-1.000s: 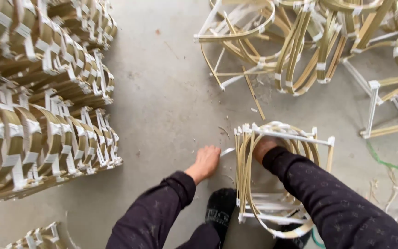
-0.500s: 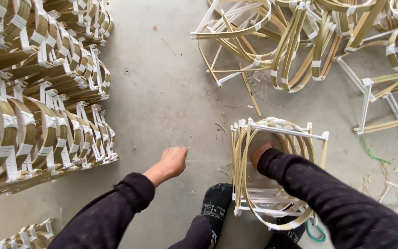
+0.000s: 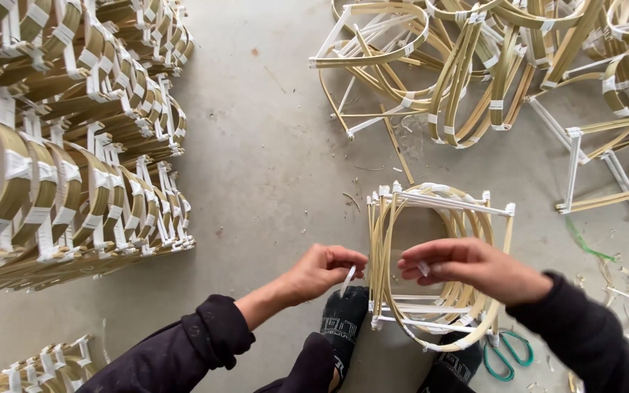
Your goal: The person assembles a small wooden frame by hand, securing curved wooden pieces with white plastic ties and applying glue to the joints. They then add a second frame layer and continue securing the structure with ties and glue.
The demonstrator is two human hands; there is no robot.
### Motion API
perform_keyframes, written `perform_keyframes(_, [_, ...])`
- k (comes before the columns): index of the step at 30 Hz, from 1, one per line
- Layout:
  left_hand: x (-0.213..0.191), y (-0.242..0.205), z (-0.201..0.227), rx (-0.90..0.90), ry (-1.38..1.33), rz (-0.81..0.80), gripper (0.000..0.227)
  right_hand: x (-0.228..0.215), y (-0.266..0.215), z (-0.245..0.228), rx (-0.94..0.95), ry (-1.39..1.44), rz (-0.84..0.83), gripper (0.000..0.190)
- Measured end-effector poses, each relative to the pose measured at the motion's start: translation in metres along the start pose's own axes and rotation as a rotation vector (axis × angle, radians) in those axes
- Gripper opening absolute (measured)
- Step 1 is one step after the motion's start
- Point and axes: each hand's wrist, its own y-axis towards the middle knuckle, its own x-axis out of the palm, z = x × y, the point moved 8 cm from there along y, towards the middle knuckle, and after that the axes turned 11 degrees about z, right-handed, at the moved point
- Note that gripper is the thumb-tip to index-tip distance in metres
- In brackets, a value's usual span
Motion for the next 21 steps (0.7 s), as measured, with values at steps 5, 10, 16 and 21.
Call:
perform_keyframes(5, [0.009,-0.011,0.028,0.143,0.371,0.206,0.015,-0.028,0.003,0.048,-0.259,-0.404,0.483,0.026])
perform_keyframes(10, [0.042,-0.022,0.063,0.499,0.463,0.244,0.011,0.006,-0.021,0.006,-0.653,-0.652,0.625,0.021])
perform_keyframes(16, [0.067,-0.001,0.061,0.386,0.422,0.21,0.017,0.038,-0.056,-0.024,-1.167,-0.941,0.674,0.02])
perform_keyframes(21, [0.08,0.001,0.065,0.644,0.818,0.185,0.019,0.03,-0.053,-0.04,-1.104,-0.847,0.667,0.023])
